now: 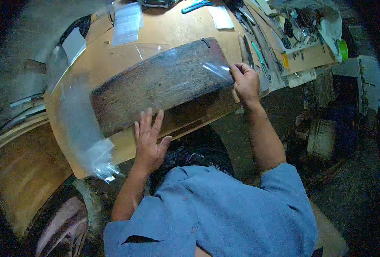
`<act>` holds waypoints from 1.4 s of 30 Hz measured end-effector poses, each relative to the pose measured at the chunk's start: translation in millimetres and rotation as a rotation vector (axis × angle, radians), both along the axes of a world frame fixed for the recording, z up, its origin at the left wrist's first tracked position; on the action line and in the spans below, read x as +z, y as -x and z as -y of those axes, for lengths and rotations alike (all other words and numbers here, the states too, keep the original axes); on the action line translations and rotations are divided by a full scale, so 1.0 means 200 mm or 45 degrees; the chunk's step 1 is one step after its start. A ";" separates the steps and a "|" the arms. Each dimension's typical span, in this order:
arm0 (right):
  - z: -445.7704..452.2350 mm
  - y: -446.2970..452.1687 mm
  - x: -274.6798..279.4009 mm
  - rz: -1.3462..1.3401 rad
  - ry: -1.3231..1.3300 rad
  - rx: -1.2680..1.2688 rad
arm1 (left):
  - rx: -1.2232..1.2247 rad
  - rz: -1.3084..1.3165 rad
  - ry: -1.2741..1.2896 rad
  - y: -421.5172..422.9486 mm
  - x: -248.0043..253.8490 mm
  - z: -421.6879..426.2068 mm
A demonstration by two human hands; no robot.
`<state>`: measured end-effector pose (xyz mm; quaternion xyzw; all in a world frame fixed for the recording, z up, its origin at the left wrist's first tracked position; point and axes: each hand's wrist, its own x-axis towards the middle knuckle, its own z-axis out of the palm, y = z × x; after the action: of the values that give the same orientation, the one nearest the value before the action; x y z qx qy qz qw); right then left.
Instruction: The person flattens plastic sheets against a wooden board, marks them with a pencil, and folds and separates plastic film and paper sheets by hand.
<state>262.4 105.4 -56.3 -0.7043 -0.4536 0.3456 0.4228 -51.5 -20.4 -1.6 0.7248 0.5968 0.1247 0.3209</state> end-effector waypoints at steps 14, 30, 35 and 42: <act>0.00 0.00 0.02 -0.006 0.068 0.046 | -0.350 -0.209 -0.307 -0.58 -0.09 -0.35; -0.02 -0.15 0.03 -0.007 0.080 -0.034 | -0.237 -0.404 -0.324 -0.68 -0.18 -0.42; 0.05 -0.15 0.10 -0.446 0.246 -0.070 | -0.215 -0.334 -0.301 -0.68 -0.15 -0.43; 0.15 -0.05 0.16 -0.909 0.239 -0.065 | -0.013 0.376 -0.125 -0.64 -0.11 -0.49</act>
<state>272.8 75.5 -23.5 -0.5860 -0.2261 0.5990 0.4967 76.7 76.7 -23.3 0.7164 0.5328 0.2573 0.3698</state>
